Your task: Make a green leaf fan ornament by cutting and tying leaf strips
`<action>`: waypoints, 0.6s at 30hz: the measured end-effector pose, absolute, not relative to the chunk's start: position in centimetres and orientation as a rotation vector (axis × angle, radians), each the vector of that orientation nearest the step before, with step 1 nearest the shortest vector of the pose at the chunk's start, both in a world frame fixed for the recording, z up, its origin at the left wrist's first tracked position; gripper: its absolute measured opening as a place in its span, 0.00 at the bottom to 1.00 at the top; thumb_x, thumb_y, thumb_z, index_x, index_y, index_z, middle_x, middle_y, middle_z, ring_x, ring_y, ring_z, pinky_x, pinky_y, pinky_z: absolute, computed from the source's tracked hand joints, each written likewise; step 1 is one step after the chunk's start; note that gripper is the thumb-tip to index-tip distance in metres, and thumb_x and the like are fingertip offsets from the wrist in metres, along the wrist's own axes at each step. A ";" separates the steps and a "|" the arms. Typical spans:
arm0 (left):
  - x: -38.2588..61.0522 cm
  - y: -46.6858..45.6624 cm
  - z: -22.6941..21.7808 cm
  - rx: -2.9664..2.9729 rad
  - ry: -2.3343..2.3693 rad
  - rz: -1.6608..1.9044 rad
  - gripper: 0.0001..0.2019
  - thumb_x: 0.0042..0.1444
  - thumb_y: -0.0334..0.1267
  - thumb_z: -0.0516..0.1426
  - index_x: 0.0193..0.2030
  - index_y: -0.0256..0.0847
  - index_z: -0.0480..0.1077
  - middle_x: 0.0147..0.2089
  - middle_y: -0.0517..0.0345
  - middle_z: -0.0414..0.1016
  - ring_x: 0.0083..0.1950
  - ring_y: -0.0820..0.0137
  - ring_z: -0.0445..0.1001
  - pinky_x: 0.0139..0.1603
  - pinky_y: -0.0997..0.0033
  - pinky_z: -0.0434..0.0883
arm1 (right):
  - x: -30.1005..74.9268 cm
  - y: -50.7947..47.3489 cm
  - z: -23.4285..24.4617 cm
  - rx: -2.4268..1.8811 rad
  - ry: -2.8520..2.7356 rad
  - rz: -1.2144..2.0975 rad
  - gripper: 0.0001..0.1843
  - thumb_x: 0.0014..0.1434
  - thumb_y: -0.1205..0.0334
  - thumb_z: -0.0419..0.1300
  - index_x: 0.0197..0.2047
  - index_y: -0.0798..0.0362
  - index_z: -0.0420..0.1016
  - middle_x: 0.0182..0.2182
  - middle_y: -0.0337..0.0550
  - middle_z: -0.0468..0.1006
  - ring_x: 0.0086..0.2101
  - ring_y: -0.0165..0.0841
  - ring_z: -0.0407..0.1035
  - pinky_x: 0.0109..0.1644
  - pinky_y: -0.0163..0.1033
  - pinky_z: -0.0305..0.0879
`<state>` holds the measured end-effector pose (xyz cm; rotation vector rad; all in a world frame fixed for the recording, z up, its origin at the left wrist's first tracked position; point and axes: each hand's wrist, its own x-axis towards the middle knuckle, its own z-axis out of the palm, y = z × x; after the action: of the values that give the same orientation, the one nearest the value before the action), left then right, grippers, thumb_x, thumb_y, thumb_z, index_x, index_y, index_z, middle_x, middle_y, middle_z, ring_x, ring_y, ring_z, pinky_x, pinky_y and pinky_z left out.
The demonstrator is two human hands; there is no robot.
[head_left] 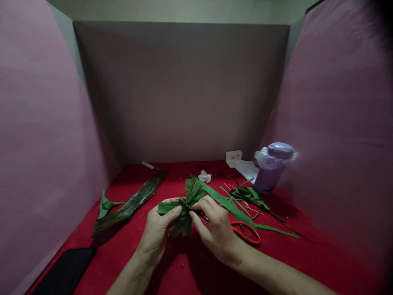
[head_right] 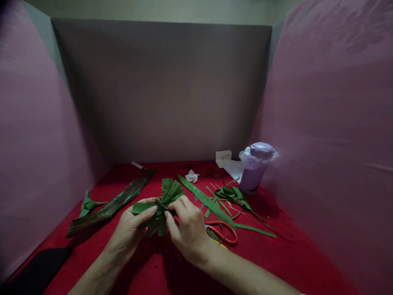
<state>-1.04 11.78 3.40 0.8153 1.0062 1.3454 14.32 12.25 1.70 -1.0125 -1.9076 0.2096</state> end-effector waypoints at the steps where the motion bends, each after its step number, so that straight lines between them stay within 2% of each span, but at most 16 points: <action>1: -1.0 11.8 3.3 0.827 1.000 1.348 0.16 0.41 0.35 0.65 0.39 0.34 0.72 0.35 0.51 0.78 0.33 0.67 0.75 0.36 0.69 0.71 | 14.3 12.3 1.7 -1.019 -1.904 0.213 0.02 0.58 0.67 0.54 0.33 0.53 0.67 0.31 0.42 0.69 0.32 0.33 0.65 0.36 0.37 0.60; 7: -0.9 11.9 3.2 0.891 0.994 1.383 0.14 0.41 0.35 0.65 0.37 0.34 0.74 0.32 0.52 0.78 0.33 0.67 0.75 0.36 0.69 0.71 | 14.4 12.2 1.7 -0.998 -1.885 0.197 0.02 0.58 0.67 0.55 0.32 0.53 0.67 0.29 0.42 0.69 0.31 0.33 0.64 0.35 0.37 0.60; 12: -0.8 11.8 3.1 0.865 1.014 1.435 0.15 0.39 0.35 0.66 0.36 0.34 0.74 0.35 0.50 0.79 0.33 0.67 0.76 0.38 0.68 0.72 | 14.4 12.1 1.8 -0.956 -1.903 0.152 0.02 0.58 0.67 0.54 0.34 0.53 0.68 0.31 0.43 0.70 0.32 0.33 0.65 0.36 0.37 0.61; 18: -0.7 11.8 2.8 0.857 1.066 1.460 0.15 0.38 0.36 0.66 0.35 0.35 0.72 0.31 0.53 0.79 0.30 0.68 0.76 0.35 0.70 0.72 | 14.2 11.9 1.7 -0.914 -1.939 0.082 0.04 0.59 0.68 0.54 0.35 0.54 0.70 0.30 0.44 0.70 0.32 0.32 0.66 0.35 0.36 0.63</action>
<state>-0.71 11.83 2.81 0.8568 1.0659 1.4601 14.22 11.94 1.67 -0.9142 -1.9392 0.0819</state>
